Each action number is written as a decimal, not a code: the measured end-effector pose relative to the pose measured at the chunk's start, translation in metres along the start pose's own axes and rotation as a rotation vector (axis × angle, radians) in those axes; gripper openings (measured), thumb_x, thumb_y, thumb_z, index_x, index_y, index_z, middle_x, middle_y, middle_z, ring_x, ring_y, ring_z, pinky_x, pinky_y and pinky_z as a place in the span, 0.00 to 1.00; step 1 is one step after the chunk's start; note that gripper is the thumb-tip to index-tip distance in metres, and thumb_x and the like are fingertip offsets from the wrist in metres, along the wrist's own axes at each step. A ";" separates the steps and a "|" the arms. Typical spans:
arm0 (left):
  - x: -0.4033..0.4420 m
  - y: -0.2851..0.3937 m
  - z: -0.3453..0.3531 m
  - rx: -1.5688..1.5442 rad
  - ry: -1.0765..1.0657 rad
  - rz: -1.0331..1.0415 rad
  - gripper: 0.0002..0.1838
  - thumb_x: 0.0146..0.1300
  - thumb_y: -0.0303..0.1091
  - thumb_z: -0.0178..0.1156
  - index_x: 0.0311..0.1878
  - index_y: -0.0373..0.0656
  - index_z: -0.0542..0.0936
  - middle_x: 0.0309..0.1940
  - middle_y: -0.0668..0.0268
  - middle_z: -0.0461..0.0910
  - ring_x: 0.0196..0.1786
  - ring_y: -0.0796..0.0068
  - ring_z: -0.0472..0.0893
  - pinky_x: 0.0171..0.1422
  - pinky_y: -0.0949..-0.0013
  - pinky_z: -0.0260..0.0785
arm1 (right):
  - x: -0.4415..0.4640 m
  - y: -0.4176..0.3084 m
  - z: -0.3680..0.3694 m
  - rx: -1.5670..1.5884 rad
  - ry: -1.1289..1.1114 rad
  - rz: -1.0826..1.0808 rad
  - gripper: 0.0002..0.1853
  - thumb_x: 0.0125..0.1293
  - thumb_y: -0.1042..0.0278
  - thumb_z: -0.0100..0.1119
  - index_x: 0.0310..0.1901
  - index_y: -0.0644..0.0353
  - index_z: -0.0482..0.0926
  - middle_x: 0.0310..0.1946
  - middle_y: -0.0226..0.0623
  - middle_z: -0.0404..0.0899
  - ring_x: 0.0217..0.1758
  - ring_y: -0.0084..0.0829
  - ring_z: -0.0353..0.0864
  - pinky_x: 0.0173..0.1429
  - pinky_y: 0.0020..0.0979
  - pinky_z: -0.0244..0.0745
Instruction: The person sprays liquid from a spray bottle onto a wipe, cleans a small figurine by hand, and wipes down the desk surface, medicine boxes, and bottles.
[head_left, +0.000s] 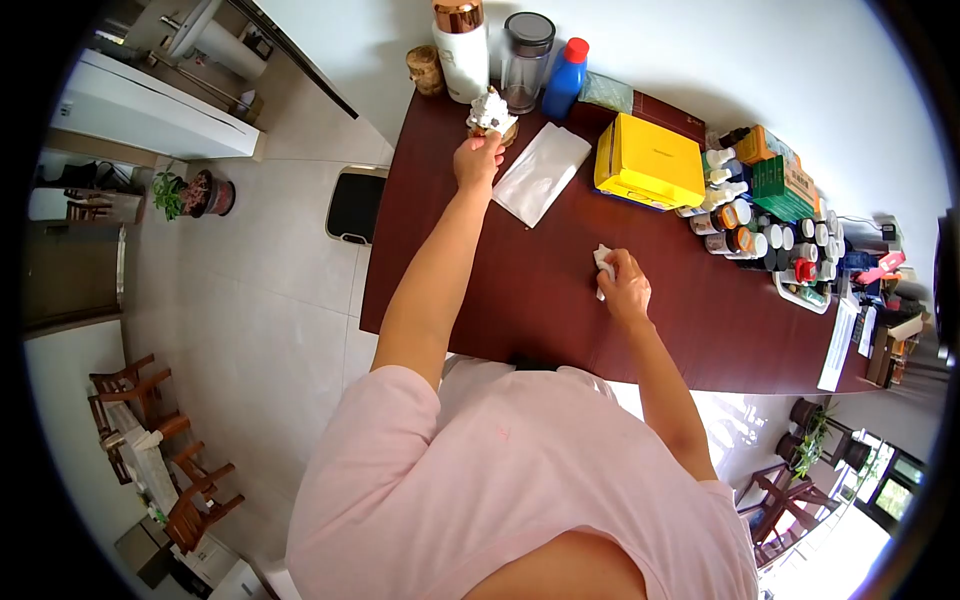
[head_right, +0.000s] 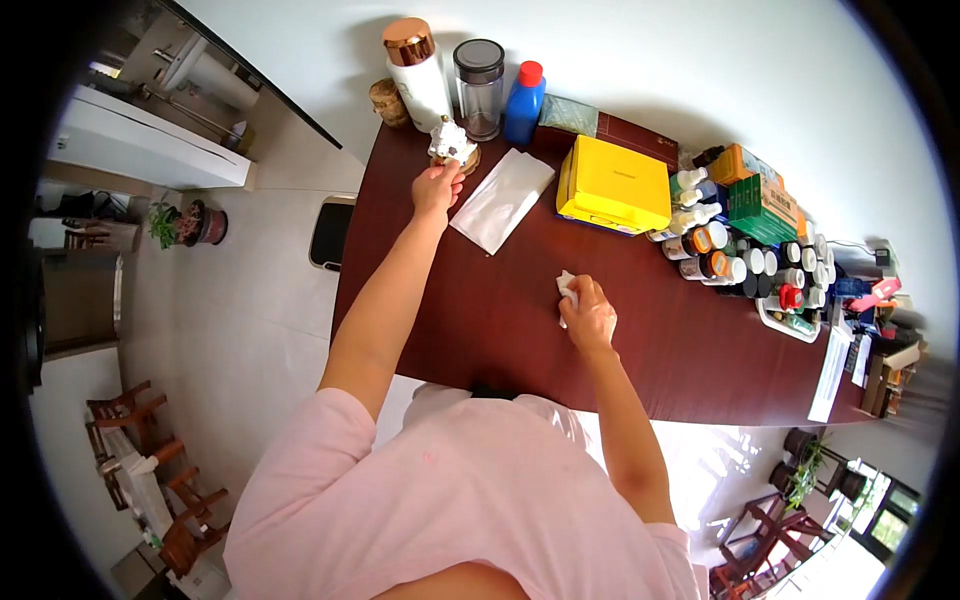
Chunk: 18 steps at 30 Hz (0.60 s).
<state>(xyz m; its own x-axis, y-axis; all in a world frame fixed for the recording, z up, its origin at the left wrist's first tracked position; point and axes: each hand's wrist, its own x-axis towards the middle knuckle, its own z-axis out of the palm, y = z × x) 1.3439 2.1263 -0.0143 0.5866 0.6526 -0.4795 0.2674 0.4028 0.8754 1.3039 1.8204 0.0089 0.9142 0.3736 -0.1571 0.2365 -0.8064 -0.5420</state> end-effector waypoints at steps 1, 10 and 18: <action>-0.001 0.001 0.000 -0.003 -0.006 -0.022 0.15 0.58 0.42 0.63 0.41 0.40 0.78 0.33 0.68 0.82 0.27 0.84 0.75 0.31 0.79 0.67 | 0.001 -0.002 -0.001 0.000 -0.011 0.018 0.13 0.54 0.64 0.56 0.41 0.52 0.71 0.40 0.39 0.78 0.41 0.43 0.79 0.44 0.42 0.73; 0.001 0.003 -0.008 0.017 -0.047 0.037 0.11 0.59 0.36 0.61 0.40 0.41 0.76 0.29 0.66 0.81 0.25 0.79 0.76 0.30 0.75 0.69 | 0.004 -0.005 -0.003 -0.012 -0.027 0.031 0.12 0.53 0.64 0.57 0.40 0.53 0.70 0.38 0.40 0.78 0.39 0.44 0.79 0.42 0.42 0.72; -0.001 0.027 -0.022 0.696 0.146 0.738 0.31 0.48 0.45 0.67 0.53 0.38 0.70 0.55 0.50 0.70 0.56 0.56 0.71 0.57 0.61 0.66 | 0.006 -0.001 -0.006 0.013 -0.034 -0.007 0.13 0.52 0.64 0.57 0.39 0.54 0.70 0.37 0.41 0.78 0.37 0.44 0.79 0.40 0.42 0.73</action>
<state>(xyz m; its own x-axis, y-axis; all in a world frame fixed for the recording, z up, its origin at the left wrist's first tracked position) 1.3335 2.1507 0.0083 0.6984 0.6773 0.2316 0.2890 -0.5628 0.7744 1.3110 1.8211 0.0134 0.9007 0.3948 -0.1815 0.2382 -0.7980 -0.5536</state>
